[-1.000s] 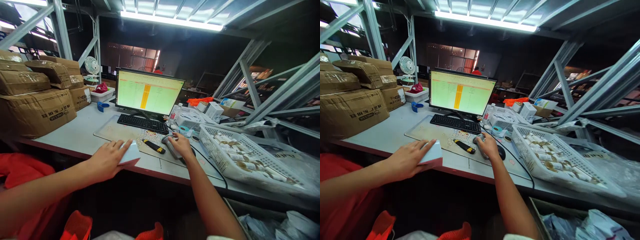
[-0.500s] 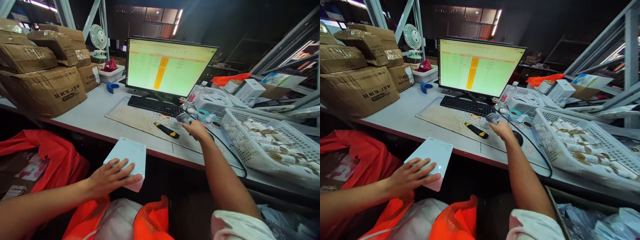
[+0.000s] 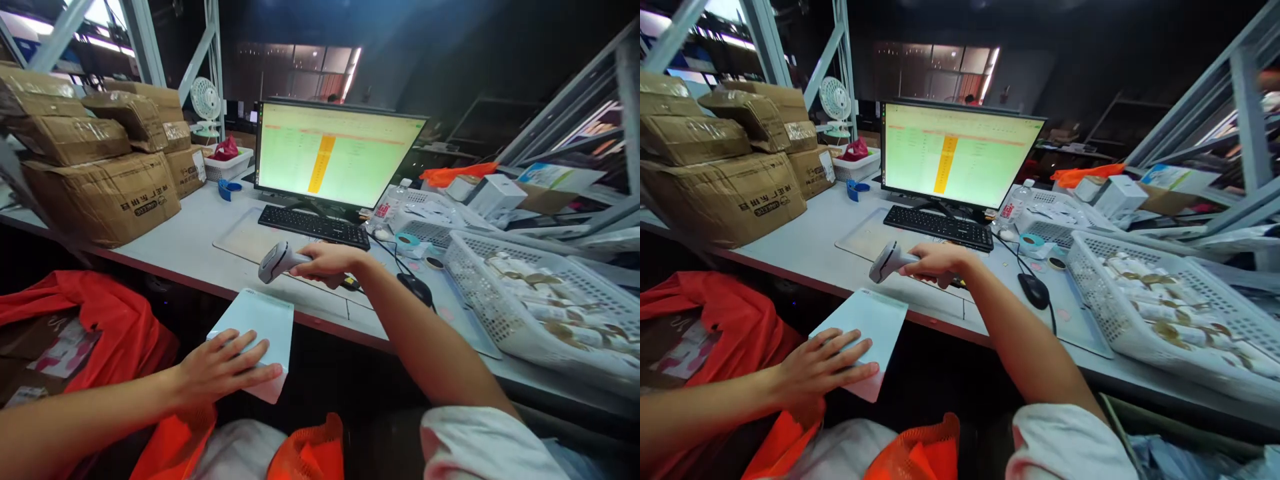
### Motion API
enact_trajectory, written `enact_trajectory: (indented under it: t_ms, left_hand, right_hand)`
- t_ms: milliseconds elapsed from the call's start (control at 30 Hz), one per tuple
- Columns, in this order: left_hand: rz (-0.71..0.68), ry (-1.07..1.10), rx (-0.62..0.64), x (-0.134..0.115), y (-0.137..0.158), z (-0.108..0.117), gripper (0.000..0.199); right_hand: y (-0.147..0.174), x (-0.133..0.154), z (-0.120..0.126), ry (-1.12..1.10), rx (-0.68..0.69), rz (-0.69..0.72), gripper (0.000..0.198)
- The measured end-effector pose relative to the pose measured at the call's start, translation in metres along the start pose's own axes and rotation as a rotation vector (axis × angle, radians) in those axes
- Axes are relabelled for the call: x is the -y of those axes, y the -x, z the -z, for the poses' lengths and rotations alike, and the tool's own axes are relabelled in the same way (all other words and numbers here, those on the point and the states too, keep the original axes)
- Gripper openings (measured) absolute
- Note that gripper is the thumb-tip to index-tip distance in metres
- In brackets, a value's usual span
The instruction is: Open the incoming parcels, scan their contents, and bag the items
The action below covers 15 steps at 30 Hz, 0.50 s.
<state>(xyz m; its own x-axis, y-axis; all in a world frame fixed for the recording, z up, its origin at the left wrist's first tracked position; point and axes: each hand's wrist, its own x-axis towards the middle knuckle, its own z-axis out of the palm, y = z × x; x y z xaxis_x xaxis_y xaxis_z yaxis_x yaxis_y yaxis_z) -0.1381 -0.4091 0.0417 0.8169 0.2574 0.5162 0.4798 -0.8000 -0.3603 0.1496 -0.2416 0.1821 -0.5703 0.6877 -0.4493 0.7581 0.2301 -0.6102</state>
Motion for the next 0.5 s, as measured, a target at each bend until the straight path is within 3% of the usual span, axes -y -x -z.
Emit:
enact_trajectory:
  t_ms: [67,133,300,400,500]
  left_hand:
    - [0.08,0.077,-0.092,0.013,0.011,0.001,0.069]
    - [0.257,0.193,-0.191,0.031,0.024,-0.001,0.076]
    - [0.995,0.371,-0.573,0.084,0.03,-0.038,0.107]
    - [1.14,0.57,-0.722,0.113,0.009,-0.078,0.11]
    - [1.185,0.774,-0.691,0.134,-0.011,-0.118,0.11]
  right_hand:
    - [0.002,-0.018,0.005,-0.014,-0.109,-0.02,0.042]
    - [0.01,-0.044,0.011,0.021,-0.288,-0.084,0.04]
    - [0.023,-0.121,0.009,0.206,-0.769,-0.503,0.034]
    - [0.022,-0.155,-0.007,0.249,-0.888,-0.691,0.036]
    - [0.021,-0.173,-0.022,0.267,-0.953,-0.822,0.038]
